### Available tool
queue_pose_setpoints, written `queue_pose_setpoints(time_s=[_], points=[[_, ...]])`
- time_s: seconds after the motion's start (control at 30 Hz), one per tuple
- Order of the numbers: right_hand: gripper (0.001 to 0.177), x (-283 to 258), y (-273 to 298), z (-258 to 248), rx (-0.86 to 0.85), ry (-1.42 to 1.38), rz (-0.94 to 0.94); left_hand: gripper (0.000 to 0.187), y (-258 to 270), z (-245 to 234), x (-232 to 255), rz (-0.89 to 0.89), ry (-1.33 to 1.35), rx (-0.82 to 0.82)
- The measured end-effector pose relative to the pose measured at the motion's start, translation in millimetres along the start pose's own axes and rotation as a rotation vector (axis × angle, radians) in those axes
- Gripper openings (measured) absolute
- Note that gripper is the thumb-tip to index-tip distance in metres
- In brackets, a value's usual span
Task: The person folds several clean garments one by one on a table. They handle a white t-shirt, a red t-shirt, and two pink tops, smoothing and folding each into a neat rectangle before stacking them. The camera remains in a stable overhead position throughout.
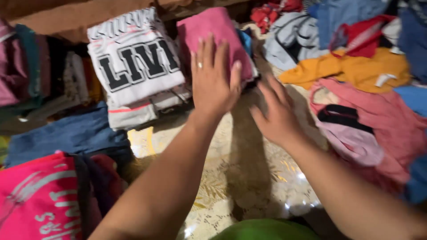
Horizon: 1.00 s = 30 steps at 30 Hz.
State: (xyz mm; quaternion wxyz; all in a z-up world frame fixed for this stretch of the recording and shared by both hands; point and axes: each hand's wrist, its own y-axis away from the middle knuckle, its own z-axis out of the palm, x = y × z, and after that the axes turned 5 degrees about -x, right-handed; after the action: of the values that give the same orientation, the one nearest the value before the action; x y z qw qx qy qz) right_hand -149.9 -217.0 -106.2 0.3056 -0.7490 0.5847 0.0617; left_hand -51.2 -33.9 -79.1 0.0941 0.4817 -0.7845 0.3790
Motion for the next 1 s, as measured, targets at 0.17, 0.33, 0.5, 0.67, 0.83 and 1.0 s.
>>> queue_pose_setpoints(time_s=[0.17,0.33,0.5,0.67,0.83,1.0], points=[[0.065,74,113,-97,0.094,0.486,0.438,0.040,79,-6,62,0.114,0.124,-0.042],[0.037,124,133,-179,0.032,0.332,0.953,0.037,107,1,117,-0.048,0.284,-0.232],[0.015,81,99,-173,0.130,-0.414,0.702,0.044,94,37,181,-0.397,0.765,-0.654],[0.016,9,70,-175,-0.021,-0.884,0.223,0.052,82,56,228,0.093,0.931,-0.358],[0.028,2,62,-181,0.120,-1.016,-0.123,0.037,64,18,189,-0.624,1.337,-0.141],[0.064,35,109,-117,0.042,0.023,-0.247,0.042,110,-55,115,-0.786,1.681,0.025]])
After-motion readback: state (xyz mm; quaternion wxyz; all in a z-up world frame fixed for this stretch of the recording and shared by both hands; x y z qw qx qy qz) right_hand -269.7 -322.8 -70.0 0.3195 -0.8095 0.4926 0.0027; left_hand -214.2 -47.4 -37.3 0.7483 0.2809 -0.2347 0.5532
